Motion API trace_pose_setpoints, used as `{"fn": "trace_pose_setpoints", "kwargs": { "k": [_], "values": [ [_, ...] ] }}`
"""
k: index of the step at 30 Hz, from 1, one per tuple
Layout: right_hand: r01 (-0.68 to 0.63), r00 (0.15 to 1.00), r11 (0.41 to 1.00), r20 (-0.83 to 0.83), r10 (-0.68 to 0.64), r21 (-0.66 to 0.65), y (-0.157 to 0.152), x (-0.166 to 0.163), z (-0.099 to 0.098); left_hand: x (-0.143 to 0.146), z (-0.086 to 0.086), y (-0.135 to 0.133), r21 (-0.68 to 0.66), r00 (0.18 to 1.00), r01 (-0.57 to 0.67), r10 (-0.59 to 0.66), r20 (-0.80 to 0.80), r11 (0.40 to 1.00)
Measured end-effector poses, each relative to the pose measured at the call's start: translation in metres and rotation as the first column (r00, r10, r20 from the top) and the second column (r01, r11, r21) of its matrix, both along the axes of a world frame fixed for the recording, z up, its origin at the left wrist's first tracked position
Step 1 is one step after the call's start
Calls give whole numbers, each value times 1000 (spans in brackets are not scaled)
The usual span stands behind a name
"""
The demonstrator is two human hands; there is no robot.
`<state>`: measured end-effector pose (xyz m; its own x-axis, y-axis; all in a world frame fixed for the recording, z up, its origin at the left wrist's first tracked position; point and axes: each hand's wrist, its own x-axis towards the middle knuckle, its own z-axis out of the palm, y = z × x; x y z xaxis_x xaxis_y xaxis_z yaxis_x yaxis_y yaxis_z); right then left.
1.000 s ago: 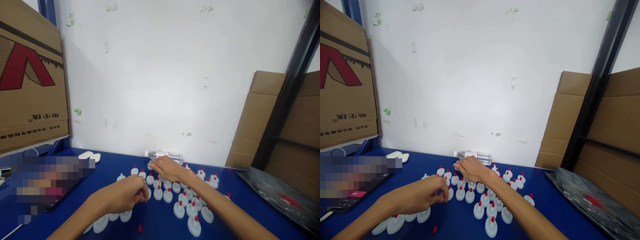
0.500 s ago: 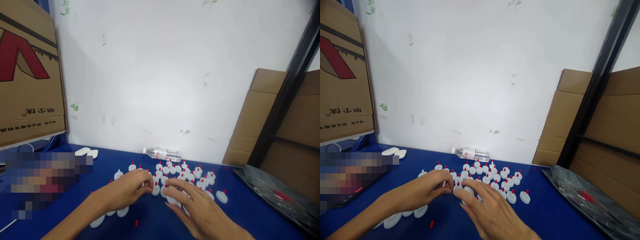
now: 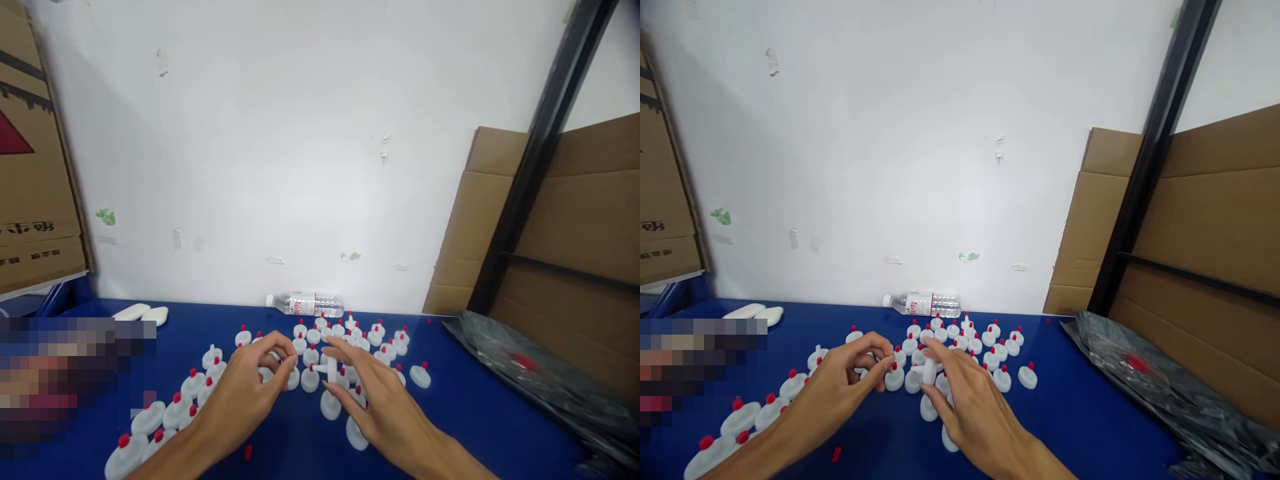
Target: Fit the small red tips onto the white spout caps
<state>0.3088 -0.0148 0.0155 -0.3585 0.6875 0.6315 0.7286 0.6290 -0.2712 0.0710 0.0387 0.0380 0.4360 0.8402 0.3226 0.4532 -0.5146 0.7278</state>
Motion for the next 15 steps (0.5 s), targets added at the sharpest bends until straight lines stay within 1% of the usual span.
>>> {"fn": "trace_pose_setpoints", "kwargs": {
  "k": [3, 7, 12, 15],
  "values": [
    [-21, 999, 999, 47, 19, 47, 1, 0, -2, -1, 3, -2, 9, 1000, -4, 4, 1, 1000],
    [-27, 996, 994, 88, 18, 103, 2, 2, -5, -2, 7, -4, 53, 999, -9, 11, -43, 999],
    [29, 997, 987, 65, -40, 161, 3, 5, -3, 0, 4, -3, 138, 992, -15, 32, -121, 990],
    [77, 996, 979, 32, -85, 189, 4, 7, 1, 0, -1, -2, 208, 980, 47, -5, -198, 977]
  ]
}}
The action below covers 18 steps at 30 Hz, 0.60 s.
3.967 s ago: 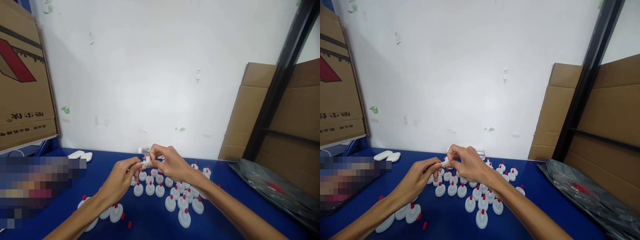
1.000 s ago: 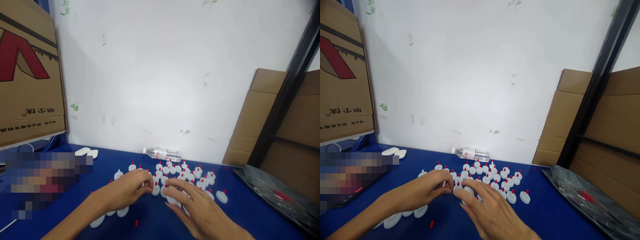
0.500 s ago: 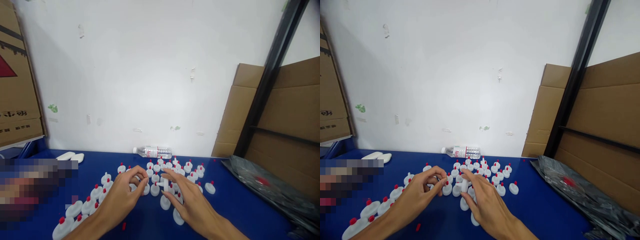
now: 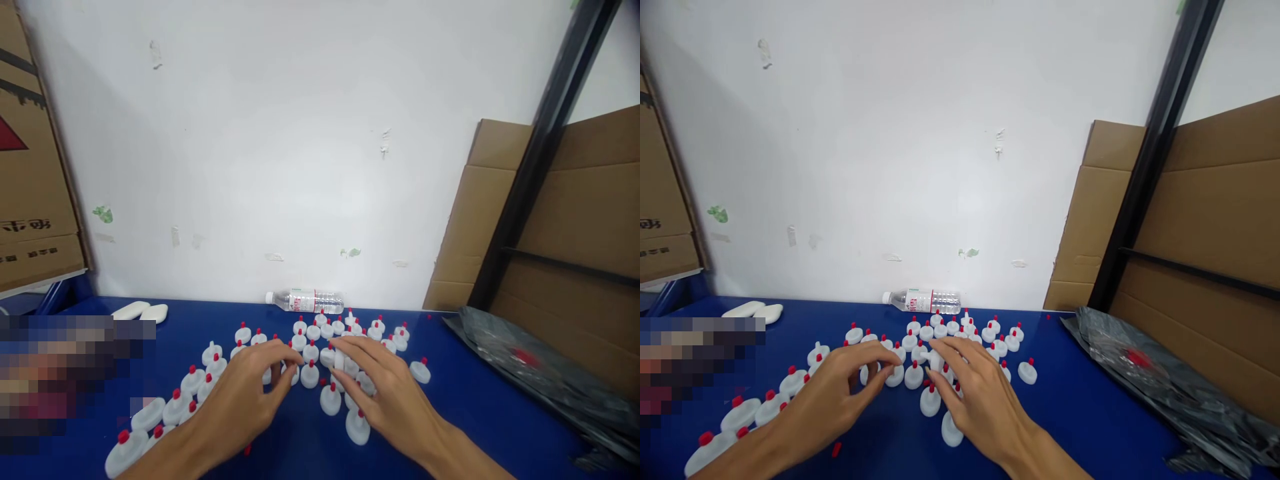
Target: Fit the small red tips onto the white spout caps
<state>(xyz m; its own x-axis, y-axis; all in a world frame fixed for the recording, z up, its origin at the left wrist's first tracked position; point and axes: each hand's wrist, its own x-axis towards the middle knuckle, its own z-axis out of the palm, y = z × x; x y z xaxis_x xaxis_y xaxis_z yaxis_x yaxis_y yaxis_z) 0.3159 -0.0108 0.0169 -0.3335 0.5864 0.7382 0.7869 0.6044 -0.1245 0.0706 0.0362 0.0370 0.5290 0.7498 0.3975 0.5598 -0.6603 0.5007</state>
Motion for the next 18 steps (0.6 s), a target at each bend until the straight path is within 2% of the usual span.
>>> {"fn": "trace_pose_setpoints", "kwargs": {
  "k": [3, 6, 10, 14, 18],
  "values": [
    [26, 1000, 999, -15, -26, 24, 0, 1, 3, -1, -9, -2, 59, 991, 74, -67, -115, 995],
    [38, 999, 998, -23, -37, 40, -1, 0, 5, 2, -15, -4, 104, 967, 108, -80, -242, 989],
    [40, 999, 997, -26, -39, 60, -3, -1, 9, 14, -11, -1, 122, 913, 112, -54, -405, 986],
    [29, 999, 997, -19, -27, 74, -4, 0, 11, 32, -5, 4, 127, 828, 180, -80, -556, 975],
    [26, 999, 997, -22, -24, 74, -5, 1, 11, 43, -14, 10, 152, 767, 227, -81, -636, 962]
  ]
}}
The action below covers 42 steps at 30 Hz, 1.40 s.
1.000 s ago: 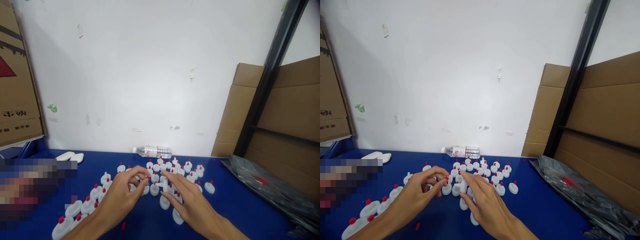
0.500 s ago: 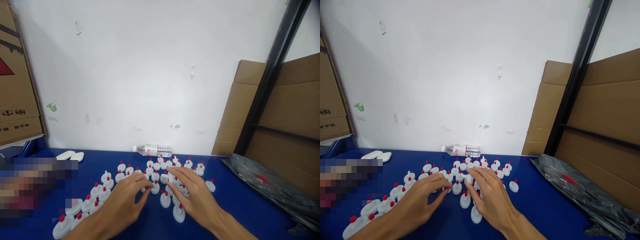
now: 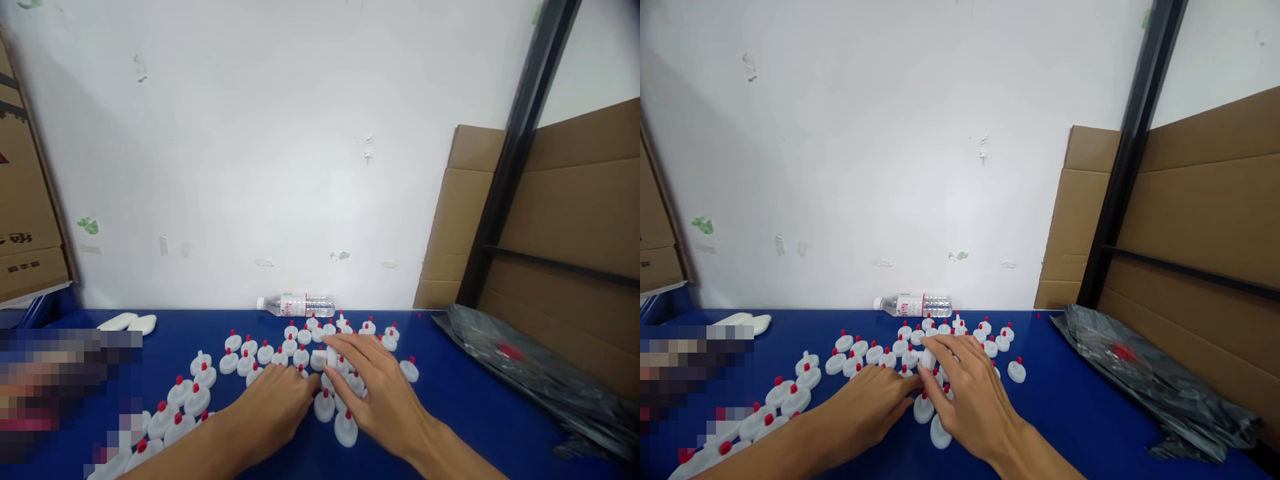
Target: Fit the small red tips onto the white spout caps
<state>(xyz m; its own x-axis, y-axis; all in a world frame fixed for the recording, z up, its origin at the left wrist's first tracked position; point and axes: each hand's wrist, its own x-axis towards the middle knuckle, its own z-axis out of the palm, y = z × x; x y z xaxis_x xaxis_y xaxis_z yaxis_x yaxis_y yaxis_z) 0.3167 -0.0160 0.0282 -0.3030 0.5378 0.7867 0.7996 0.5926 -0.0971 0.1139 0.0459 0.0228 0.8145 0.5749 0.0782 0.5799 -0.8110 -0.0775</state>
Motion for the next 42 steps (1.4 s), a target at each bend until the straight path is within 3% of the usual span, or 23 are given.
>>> {"fn": "trace_pose_setpoints", "kwargs": {
  "k": [6, 12, 19, 28, 32, 36, 42],
  "values": [
    [-8, 1000, 1000, -5, 8, 3, 1, 1, 0, 0, -19, 4, 36, 999, 29, -30, 16, 999],
    [-20, 1000, 1000, -6, 20, 0, -1, 0, 1, -13, -3, -7, 47, 975, 11, -21, 221, 999],
    [-58, 998, 998, 11, 58, -11, -4, -7, 1, -36, 10, -2, -25, 830, -21, 31, 556, 999],
    [-144, 988, 989, 54, 146, -39, -4, -10, -2, -37, -6, 3, -126, 781, 30, 56, 622, 992],
    [-145, 988, 988, 53, 148, -54, -4, -10, -5, -37, -5, -2, -174, 744, 70, 65, 665, 982],
    [-121, 991, 990, 50, 124, -68, -5, -10, -5, -35, 1, -8, -276, 644, 64, 172, 746, 959],
    [-178, 984, 981, 18, 179, -78, -6, -11, -2, -29, -3, -14, -507, 545, 126, 367, 754, 853]
  ]
}}
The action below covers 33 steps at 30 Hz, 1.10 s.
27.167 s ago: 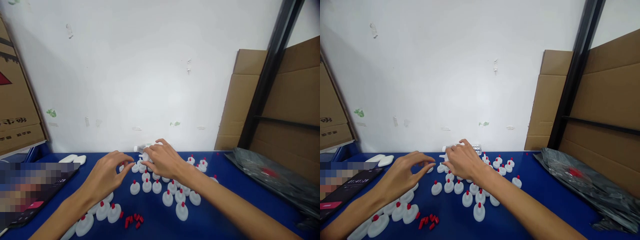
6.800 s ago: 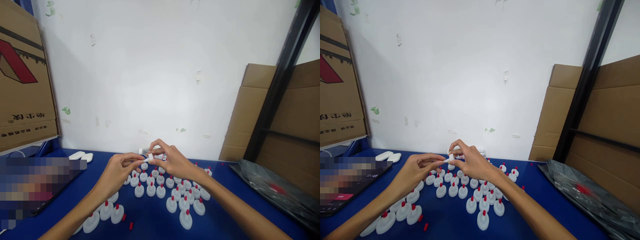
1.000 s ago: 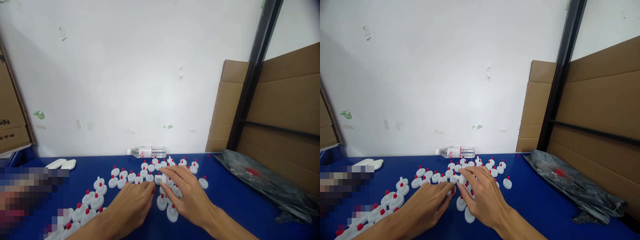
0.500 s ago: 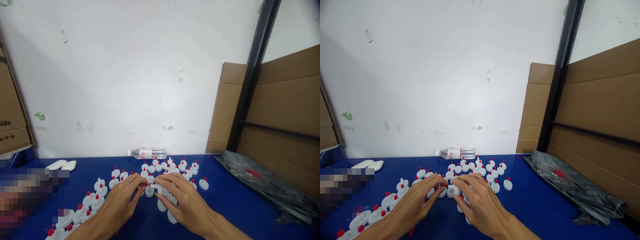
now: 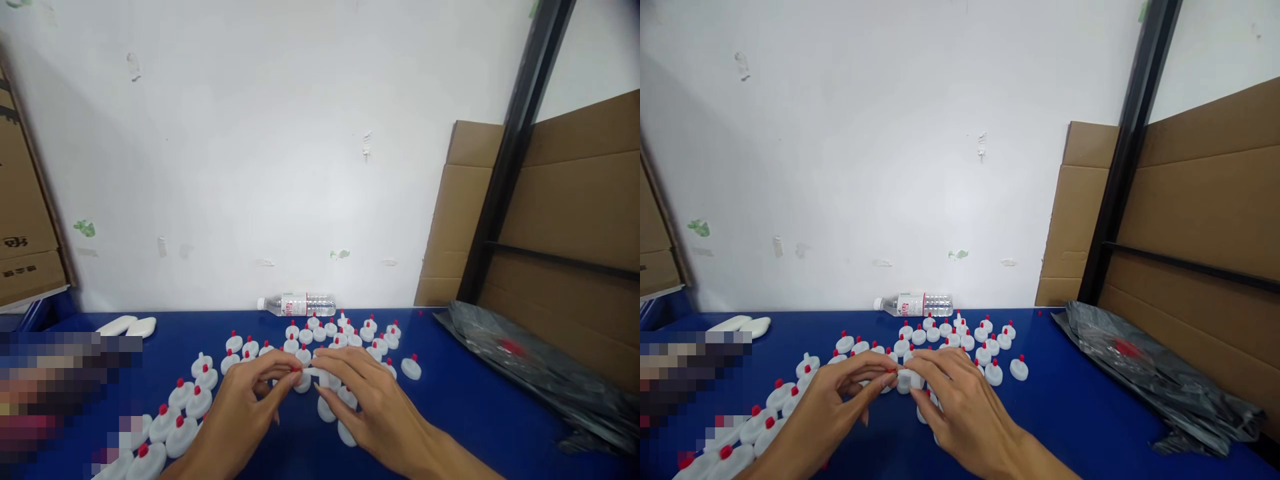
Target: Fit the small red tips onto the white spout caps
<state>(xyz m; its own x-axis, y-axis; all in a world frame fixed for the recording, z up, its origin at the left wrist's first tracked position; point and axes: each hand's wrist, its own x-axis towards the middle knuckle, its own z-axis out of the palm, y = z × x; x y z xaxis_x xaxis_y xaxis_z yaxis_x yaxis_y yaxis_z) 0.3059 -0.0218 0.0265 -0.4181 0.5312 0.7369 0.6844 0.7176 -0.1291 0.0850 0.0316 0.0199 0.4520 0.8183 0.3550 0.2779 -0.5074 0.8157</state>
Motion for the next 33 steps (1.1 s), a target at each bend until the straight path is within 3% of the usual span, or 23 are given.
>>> {"fn": "trace_pose_setpoints", "kwargs": {
  "k": [4, 8, 13, 16, 20, 26, 30, 33],
  "values": [
    [-33, 999, 999, -15, 33, 3, -1, 0, 0, 2, -1, -4, -6, 999, 40, -40, 26, 999],
    [-59, 998, 998, -10, 59, 11, -3, 0, -2, -1, -3, -2, 172, 1000, 23, -20, -19, 985],
    [-110, 994, 992, -21, 111, 57, 0, 0, -5, -8, -14, 8, 521, 995, 82, -43, -86, 849],
    [-126, 991, 989, -29, 129, 76, 2, -1, -6, -7, -17, 9, 613, 990, 122, -54, -128, 781],
    [-146, 989, 978, -3, 148, 152, 0, -4, -6, -4, -13, 5, 626, 981, 178, -88, -172, 759],
    [-152, 988, 954, 53, 144, 260, -5, -5, -2, -5, -3, 0, 513, 958, 264, -160, -238, 817],
    [-140, 989, 948, 86, 120, 286, -4, -4, 2, -3, 2, -3, 443, 960, 226, -122, -252, 868],
    [-96, 993, 962, 84, 78, 254, -3, -7, 3, -4, 7, -5, 445, 951, 201, -65, -301, 873]
  ]
}}
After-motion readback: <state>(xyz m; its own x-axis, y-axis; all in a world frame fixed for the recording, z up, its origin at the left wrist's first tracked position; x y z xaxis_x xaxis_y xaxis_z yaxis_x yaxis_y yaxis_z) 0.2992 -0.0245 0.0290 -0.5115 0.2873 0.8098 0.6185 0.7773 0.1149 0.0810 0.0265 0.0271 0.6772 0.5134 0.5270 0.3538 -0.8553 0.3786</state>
